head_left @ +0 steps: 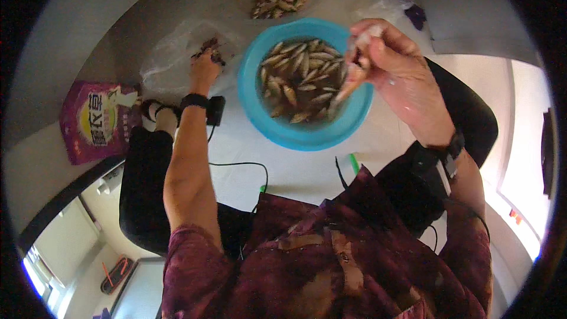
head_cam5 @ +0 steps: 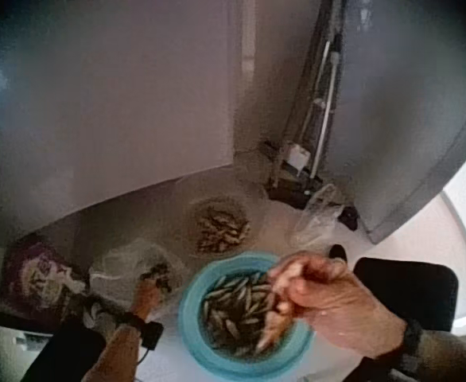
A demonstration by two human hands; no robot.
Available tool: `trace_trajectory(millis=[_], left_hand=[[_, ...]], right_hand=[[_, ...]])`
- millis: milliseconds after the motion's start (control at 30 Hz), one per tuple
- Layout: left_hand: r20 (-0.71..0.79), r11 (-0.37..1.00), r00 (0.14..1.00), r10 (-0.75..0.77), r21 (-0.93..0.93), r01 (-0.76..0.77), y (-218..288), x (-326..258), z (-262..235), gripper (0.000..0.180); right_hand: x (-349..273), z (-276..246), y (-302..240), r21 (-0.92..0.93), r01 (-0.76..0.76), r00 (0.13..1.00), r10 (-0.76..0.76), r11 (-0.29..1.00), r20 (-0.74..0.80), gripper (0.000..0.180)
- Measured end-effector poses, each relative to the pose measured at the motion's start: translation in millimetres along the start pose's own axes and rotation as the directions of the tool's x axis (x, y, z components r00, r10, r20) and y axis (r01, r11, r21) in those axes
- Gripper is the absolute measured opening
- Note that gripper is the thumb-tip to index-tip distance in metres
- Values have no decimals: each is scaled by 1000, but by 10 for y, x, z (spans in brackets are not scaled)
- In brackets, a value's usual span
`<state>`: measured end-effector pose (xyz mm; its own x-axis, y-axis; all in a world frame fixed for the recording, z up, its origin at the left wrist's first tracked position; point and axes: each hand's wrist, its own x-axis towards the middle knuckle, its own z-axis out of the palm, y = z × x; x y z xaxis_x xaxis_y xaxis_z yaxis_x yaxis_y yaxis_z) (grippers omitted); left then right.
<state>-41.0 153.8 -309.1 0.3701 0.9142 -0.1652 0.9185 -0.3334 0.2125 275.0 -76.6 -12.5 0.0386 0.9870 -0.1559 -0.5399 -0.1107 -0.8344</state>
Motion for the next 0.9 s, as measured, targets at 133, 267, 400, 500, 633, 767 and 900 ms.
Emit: trace_trajectory(millis=[133, 267, 400, 500, 633, 767, 900], left_hand=[[-8, 995, 995, 97, -20, -97, 445, -55, -529, 34], [242, 546, 943, 228, -834, 82, 1107, -395, -1393, 29], [198, 276, 884, 423, -958, 82, 1809, -924, -2147, 29], [211, 181, 844, 494, -974, 137, 2117, -1323, -2463, 32], [214, 57, 842, 495, -975, 214, 2294, -1668, -2583, 34], [190, -51, 873, 450, -970, 238, 2315, -1755, -2565, 33], [179, -130, 896, 407, -959, 251, 2302, -1693, -2527, 27]], right_hand=[[-54, 20, -36, -46, 1, 997, 3, 999, 77, 31], [-29, 57, -50, -4, 107, 985, -105, 994, 134, 25], [5, 53, -53, -6, 138, 970, -134, 990, 203, 25], [9, 56, -48, 10, 149, 969, -148, 989, 199, 25], [-3, 61, -58, 31, 161, 967, -164, 986, 195, 27], [7, 79, -58, -1, 151, 967, -147, 989, 207, 28], [24, 119, -47, -24, 138, 971, -130, 990, 202, 28]])
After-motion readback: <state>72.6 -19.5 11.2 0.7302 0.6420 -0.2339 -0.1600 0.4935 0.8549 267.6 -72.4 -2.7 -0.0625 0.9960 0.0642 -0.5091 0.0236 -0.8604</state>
